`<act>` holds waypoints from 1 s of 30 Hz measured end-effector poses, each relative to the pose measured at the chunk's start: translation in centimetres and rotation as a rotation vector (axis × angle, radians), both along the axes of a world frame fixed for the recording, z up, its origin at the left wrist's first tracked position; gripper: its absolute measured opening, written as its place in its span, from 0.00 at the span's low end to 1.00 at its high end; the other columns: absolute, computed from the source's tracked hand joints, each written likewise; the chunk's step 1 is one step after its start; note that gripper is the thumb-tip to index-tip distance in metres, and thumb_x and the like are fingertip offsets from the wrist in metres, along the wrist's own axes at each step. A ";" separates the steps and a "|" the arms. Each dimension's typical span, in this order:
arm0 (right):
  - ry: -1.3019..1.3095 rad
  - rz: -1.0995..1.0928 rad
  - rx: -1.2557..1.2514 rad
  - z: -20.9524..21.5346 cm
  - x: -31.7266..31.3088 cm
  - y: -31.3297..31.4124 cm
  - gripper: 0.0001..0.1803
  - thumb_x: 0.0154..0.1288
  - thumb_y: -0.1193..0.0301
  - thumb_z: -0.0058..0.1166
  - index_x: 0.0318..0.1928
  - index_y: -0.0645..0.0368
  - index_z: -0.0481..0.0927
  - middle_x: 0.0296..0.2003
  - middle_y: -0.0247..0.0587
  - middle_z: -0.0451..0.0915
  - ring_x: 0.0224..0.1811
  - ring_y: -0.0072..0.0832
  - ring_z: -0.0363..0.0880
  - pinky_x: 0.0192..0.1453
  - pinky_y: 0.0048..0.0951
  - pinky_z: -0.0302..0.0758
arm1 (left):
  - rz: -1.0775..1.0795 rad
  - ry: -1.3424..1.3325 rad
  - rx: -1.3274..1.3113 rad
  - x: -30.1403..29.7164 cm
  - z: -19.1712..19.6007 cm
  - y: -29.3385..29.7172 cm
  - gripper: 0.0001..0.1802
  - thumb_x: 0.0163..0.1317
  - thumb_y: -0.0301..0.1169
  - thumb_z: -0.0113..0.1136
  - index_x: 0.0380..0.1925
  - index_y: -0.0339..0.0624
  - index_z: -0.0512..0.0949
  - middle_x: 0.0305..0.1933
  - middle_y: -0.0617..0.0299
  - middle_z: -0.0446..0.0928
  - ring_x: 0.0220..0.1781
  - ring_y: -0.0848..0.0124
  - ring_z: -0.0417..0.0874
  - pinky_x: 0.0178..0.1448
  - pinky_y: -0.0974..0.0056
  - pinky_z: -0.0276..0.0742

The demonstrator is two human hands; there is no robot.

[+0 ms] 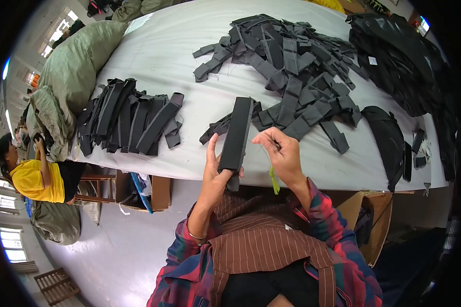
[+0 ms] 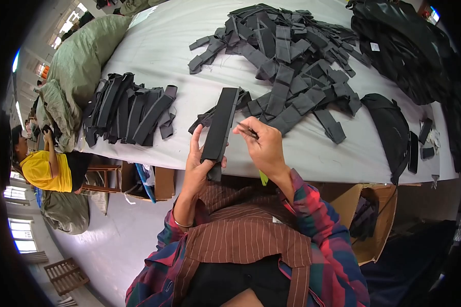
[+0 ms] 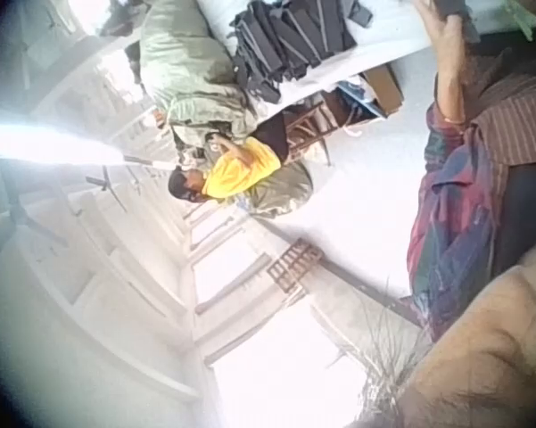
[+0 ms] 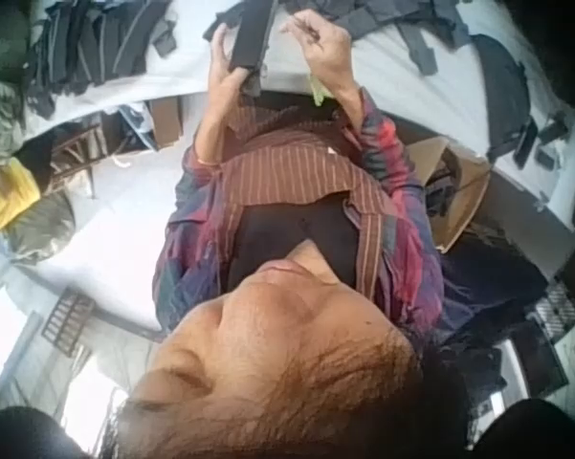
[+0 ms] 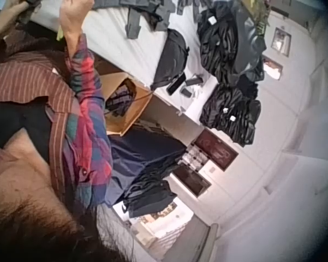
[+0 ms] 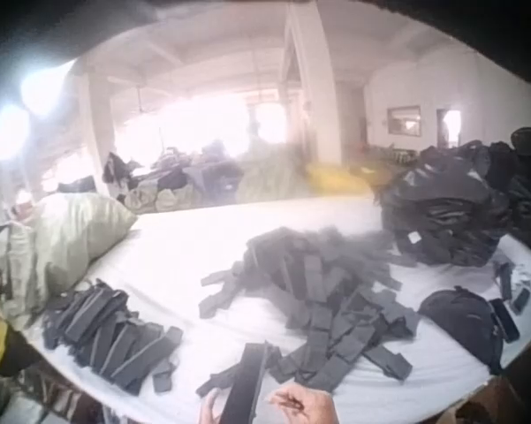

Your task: Trim and organize small black fabric strips using clippers in a manufacturing environment.

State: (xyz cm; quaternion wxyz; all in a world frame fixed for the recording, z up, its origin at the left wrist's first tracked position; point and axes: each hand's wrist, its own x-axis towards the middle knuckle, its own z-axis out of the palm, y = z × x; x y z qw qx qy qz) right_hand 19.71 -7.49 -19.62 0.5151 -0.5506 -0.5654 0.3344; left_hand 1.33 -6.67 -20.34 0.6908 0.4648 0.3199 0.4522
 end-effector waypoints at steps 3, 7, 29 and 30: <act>-0.025 0.173 0.259 1.3 -0.8 -0.6 0.11 0.57 0.76 0.59 0.42 0.59 0.79 0.47 0.38 0.80 0.36 0.19 0.79 0.35 0.24 0.74 | 0.023 0.005 -0.055 -0.2 0.0 0.1 0.42 0.56 0.17 0.50 0.68 0.42 0.44 0.47 0.52 0.73 0.36 0.70 0.78 0.43 0.67 0.76; -0.444 0.175 0.235 1.1 -2.3 -1.4 0.25 0.46 0.82 0.59 0.48 0.52 0.78 0.53 0.39 0.76 0.40 0.31 0.83 0.37 0.27 0.78 | 0.031 0.112 -0.056 -0.2 -0.4 0.2 0.38 0.57 0.17 0.49 0.67 0.38 0.47 0.51 0.51 0.72 0.44 0.68 0.79 0.49 0.63 0.77; 1.022 0.186 -0.324 1.2 0.0 -0.1 0.05 0.66 0.72 0.53 0.32 0.52 0.71 0.20 0.19 0.63 0.17 0.09 0.56 0.20 0.16 0.52 | -0.077 0.379 0.478 -1.6 3.1 -0.3 0.10 0.64 0.31 0.55 0.39 0.34 0.75 0.44 0.57 0.75 0.43 0.70 0.74 0.49 0.68 0.69; 0.779 0.096 -0.233 1.4 -0.2 -0.1 0.04 0.65 0.72 0.54 0.35 0.55 0.73 0.22 0.21 0.67 0.19 0.10 0.61 0.23 0.16 0.56 | -0.070 0.387 0.370 -1.6 3.1 -0.3 0.09 0.64 0.30 0.55 0.39 0.34 0.75 0.40 0.61 0.75 0.39 0.75 0.72 0.44 0.70 0.69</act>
